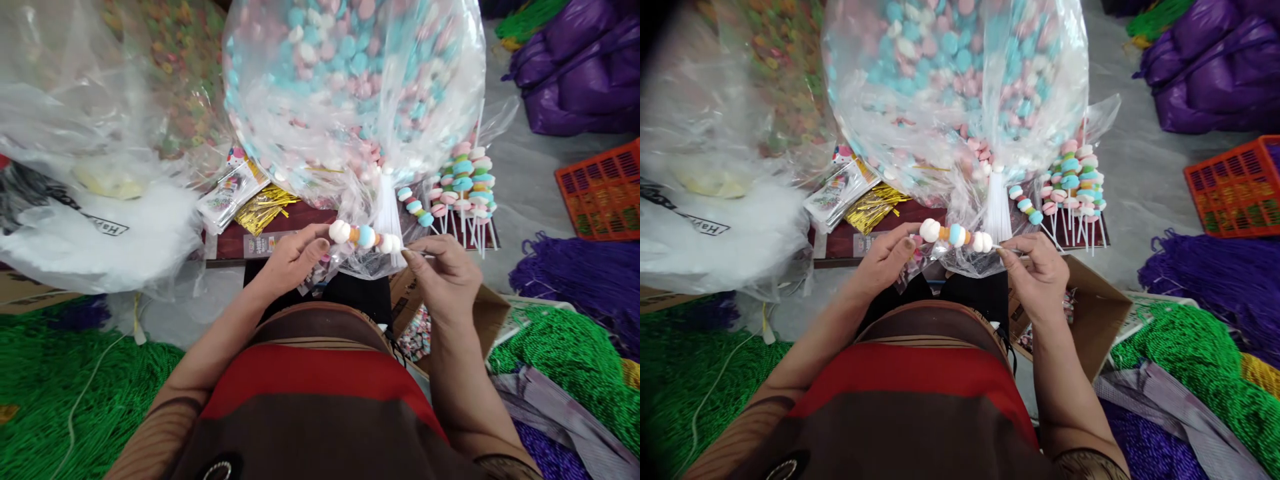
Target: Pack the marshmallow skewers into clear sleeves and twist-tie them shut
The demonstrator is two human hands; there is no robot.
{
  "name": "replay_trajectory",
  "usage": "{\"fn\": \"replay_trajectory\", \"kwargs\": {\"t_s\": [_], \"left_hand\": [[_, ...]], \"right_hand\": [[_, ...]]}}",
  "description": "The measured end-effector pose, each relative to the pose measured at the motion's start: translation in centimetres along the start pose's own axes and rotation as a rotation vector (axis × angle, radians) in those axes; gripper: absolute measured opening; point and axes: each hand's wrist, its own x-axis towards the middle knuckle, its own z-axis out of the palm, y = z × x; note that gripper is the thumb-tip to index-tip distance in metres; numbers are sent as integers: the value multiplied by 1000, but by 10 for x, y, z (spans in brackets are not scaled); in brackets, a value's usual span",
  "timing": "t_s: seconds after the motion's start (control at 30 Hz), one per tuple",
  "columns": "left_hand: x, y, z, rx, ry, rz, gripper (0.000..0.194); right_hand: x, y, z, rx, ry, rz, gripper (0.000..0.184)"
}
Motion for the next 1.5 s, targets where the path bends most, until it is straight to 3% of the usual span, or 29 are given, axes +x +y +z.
{"fn": "replay_trajectory", "kwargs": {"t_s": [0.13,0.27,0.4,0.5,0.67,0.8,0.93,1.07,1.17,1.37,1.5], "left_hand": [[4,0,11,-166,18,-27,59],[7,0,19,-222,74,-58,51],[6,1,25,-201,187,28,48],[5,-2,26,-185,238,64,49],[5,-8,25,-136,240,117,53],[6,-11,26,-157,213,147,55],[8,-14,20,-343,249,91,58],[7,-14,13,-528,306,-32,71],[3,-14,11,-492,246,-58,71],[3,-10,5,-188,94,88,54],[5,-6,2,-12,25,143,45]], "right_hand": [[-5,-10,10,-106,16,-95,4],[-13,-12,14,-196,46,-47,4],[-28,-16,19,-215,-102,66,15],[-40,-26,23,-70,-272,174,20],[-52,-41,29,350,-505,512,28],[-52,-42,38,544,-617,688,36],[-40,-37,44,625,-534,714,34],[-15,-30,46,735,-292,597,26],[2,-28,54,768,-154,630,30],[17,-37,73,876,-244,677,50],[23,-42,73,821,-246,762,47]]}}
